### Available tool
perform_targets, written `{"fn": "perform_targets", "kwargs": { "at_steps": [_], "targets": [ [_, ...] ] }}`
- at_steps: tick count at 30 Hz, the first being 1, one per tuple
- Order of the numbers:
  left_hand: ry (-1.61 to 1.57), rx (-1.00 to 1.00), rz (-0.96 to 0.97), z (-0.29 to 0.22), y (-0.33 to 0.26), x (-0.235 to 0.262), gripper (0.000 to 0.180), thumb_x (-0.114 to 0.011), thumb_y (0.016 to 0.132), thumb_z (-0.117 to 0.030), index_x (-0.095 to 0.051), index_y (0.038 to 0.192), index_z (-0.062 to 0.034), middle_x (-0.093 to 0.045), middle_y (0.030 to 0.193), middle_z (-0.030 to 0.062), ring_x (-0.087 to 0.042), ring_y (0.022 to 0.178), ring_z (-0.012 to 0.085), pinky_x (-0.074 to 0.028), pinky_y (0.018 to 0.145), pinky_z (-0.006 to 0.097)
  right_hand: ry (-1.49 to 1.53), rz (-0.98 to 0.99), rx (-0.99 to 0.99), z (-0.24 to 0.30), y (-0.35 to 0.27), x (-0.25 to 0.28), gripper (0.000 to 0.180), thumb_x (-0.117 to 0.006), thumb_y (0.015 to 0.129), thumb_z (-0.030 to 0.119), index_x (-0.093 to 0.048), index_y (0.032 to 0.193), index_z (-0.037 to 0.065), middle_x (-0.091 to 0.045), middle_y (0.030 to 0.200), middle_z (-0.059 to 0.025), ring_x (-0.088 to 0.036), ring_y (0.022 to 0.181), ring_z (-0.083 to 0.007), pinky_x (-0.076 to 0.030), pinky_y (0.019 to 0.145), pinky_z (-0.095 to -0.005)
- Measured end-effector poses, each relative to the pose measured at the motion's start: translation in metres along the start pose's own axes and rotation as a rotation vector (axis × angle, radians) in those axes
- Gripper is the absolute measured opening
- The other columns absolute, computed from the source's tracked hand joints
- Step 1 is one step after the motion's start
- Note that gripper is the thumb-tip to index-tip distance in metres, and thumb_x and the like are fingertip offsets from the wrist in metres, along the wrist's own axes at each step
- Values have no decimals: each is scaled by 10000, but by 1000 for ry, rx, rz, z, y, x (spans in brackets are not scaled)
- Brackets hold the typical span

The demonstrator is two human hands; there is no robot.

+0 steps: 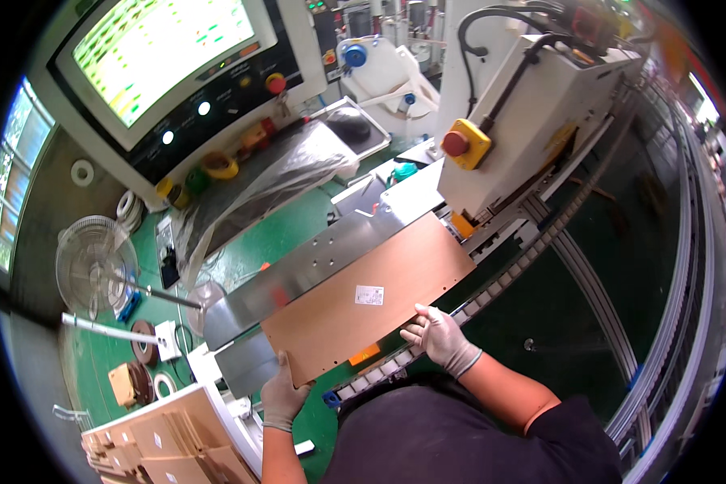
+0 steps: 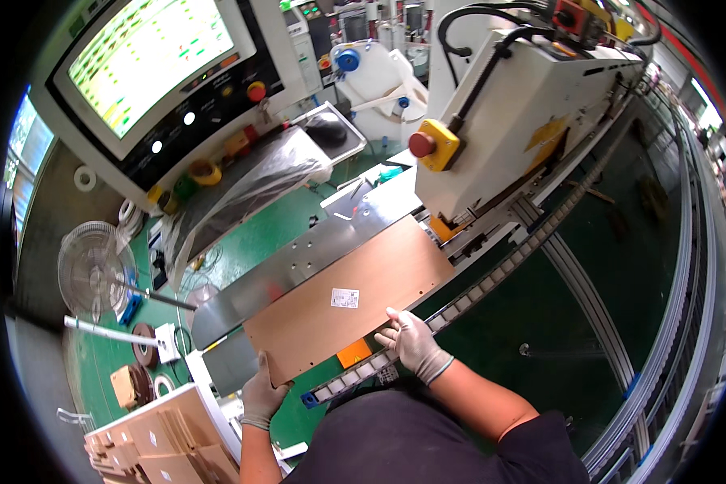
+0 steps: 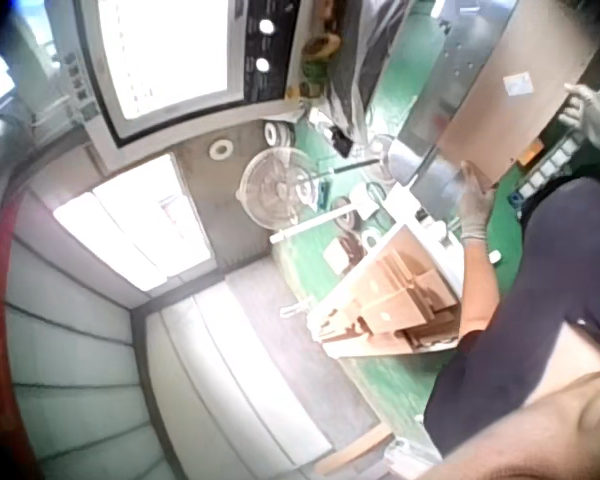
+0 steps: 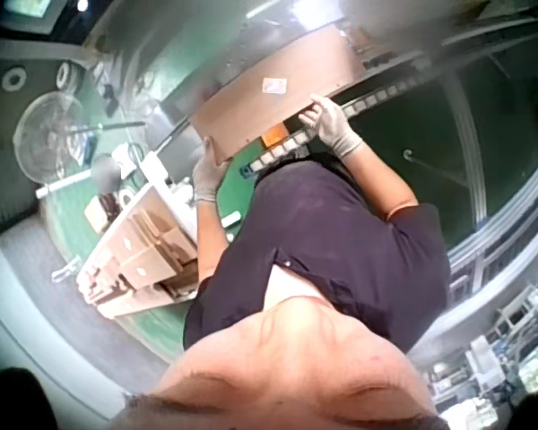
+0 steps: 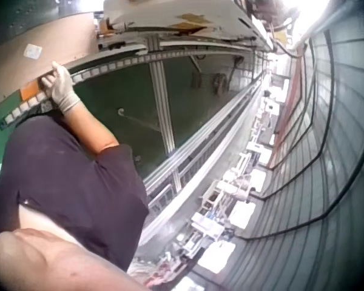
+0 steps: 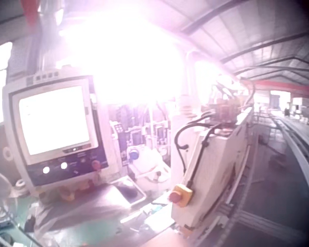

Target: The person picks up flat wooden panels from a stack and places them one by one onto a conveyor belt feeding a machine. The person repeatedly retrieves panels, positions them on the belt, and allows the machine to process them before moving to the next panel.

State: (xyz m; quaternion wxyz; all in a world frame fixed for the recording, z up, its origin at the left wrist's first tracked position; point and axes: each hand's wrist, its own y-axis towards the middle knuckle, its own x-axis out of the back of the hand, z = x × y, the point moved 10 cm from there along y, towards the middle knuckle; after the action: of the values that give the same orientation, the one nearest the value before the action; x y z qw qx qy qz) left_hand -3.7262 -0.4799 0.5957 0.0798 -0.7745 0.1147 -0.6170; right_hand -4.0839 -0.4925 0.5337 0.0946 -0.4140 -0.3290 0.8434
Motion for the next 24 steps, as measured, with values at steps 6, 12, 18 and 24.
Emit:
{"fn": "perform_targets", "kwargs": {
  "at_steps": [6,12,18,24],
  "targets": [
    [136,-166,146,-75,38,-14,1182,-758,841,-589,-170,1670,14,-755,874,217,-750,779,406,-588,684,498,-13,95,-134,91,10,26,877,-608,1036,392,-138,1638,-40,-233,1683,-337,-285,1564,-476,-267,1283,-576],
    [285,-321,275,-171,74,-22,1227,-701,859,-690,-153,1656,65,-772,840,156,-765,734,340,-580,615,475,189,-158,248,110,31,89,485,-580,1021,335,-520,1401,39,-559,1455,-159,-522,1388,-342,-473,1122,-525],
    [-20,-433,32,-195,65,-11,851,-684,947,-508,-383,1597,-49,-779,921,121,-760,830,351,-598,718,480,231,122,-175,-37,-8,-28,327,-583,1022,259,-575,1315,116,-626,1351,-121,-603,1251,-292,-494,1093,-501],
    [-429,-387,70,-81,3,-68,653,-657,997,-412,-526,1498,-14,-721,1284,200,-697,1185,345,-545,1013,436,224,42,-183,48,5,-11,911,-627,1000,368,-125,1510,-196,-268,1606,-393,-398,1446,-566,-350,1211,-638]
  ]
}}
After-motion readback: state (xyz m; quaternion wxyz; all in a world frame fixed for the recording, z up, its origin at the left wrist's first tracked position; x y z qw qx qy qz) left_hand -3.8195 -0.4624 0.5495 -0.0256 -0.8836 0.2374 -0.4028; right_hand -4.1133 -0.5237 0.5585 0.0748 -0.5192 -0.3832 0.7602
